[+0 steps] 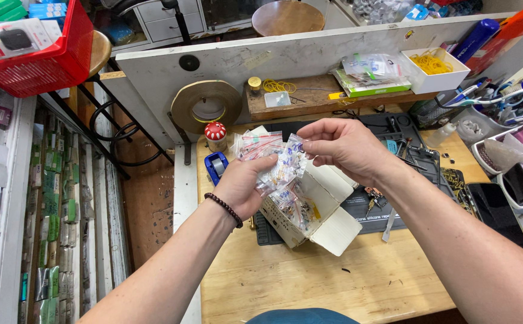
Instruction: The person takes small clear plastic bags of parts out of a cardboard box on the workbench and places them in a pile on the bench, handling the bags one at a time and occasionally setting bags back into the box.
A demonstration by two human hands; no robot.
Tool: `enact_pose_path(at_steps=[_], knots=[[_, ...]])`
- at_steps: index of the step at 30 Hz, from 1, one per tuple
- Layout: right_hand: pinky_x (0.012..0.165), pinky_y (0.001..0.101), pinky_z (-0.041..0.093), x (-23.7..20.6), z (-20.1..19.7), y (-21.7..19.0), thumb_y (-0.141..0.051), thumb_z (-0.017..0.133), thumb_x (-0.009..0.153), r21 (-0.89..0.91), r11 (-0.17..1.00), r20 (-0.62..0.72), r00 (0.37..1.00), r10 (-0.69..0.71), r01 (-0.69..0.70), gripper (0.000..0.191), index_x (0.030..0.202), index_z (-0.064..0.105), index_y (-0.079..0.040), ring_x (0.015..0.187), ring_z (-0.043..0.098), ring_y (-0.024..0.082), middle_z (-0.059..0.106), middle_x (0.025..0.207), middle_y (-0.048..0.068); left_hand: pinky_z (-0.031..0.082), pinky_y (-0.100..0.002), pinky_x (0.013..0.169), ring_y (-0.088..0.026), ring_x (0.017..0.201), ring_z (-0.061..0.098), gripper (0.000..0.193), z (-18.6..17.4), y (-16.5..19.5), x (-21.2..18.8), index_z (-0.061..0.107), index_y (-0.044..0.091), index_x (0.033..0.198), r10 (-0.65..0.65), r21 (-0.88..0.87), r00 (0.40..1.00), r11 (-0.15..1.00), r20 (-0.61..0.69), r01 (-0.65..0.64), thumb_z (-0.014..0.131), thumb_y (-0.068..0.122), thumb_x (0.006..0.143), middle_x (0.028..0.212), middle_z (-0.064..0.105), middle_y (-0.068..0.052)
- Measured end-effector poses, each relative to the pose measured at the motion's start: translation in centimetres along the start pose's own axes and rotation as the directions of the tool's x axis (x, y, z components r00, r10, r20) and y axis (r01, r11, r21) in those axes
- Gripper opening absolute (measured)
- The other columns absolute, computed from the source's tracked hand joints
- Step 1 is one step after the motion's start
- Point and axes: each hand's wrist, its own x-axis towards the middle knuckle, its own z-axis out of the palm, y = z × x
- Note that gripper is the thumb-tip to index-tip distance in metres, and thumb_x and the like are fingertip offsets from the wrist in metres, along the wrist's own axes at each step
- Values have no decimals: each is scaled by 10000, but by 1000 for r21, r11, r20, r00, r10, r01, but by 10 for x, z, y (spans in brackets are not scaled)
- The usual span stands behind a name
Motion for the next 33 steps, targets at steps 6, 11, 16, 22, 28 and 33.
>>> enact_pose_path(at_steps=[6,11,16,22,28,33], knots=[[717,277,585,-1,10,-2,-23,780,830,-162,986,-29,999,-32,27,330,1156,734,4,800,683,121,758,943,71,593,-444,933,-247,1062,707,357,0,-3,0,608,26,1299,-12,26,999,1000,51,11,611,19,942,1191,712,-117],[800,280,617,-1,21,-4,9,779,797,-208,972,-9,993,-115,111,470,1257,683,5,872,694,101,730,1025,75,593,-448,942,-255,1069,709,380,-1,-4,1,596,23,1316,-24,-3,996,1000,81,25,595,17,936,1204,709,-122],[821,270,615,-6,27,-6,11,767,791,-259,953,-8,986,-166,158,516,1294,650,-6,898,698,95,730,1086,52,589,-449,956,-253,1077,704,390,-3,-4,-1,589,22,1322,-13,-44,997,999,77,16,586,1,933,1214,704,-119],[795,272,618,-5,30,-6,7,774,803,-287,948,-47,986,-157,137,463,1258,687,-5,864,680,88,712,992,44,579,-434,977,-255,1095,704,391,-2,-6,-1,590,9,1336,-16,-52,993,998,113,22,587,10,946,1232,704,-127],[761,249,588,-2,26,0,-6,787,809,-293,949,-92,984,-151,118,420,1221,710,-22,847,674,81,711,953,17,601,-458,947,-270,1074,709,380,-2,-6,-1,585,16,1330,-4,-60,996,998,85,9,589,15,950,1218,703,-134],[682,273,573,0,19,4,-17,780,803,-183,982,-158,985,-71,41,395,1192,715,-44,812,672,94,711,930,9,616,-491,895,-289,1053,716,382,-3,-4,0,577,22,1330,-1,-59,999,998,48,4,579,26,948,1203,707,-143]])
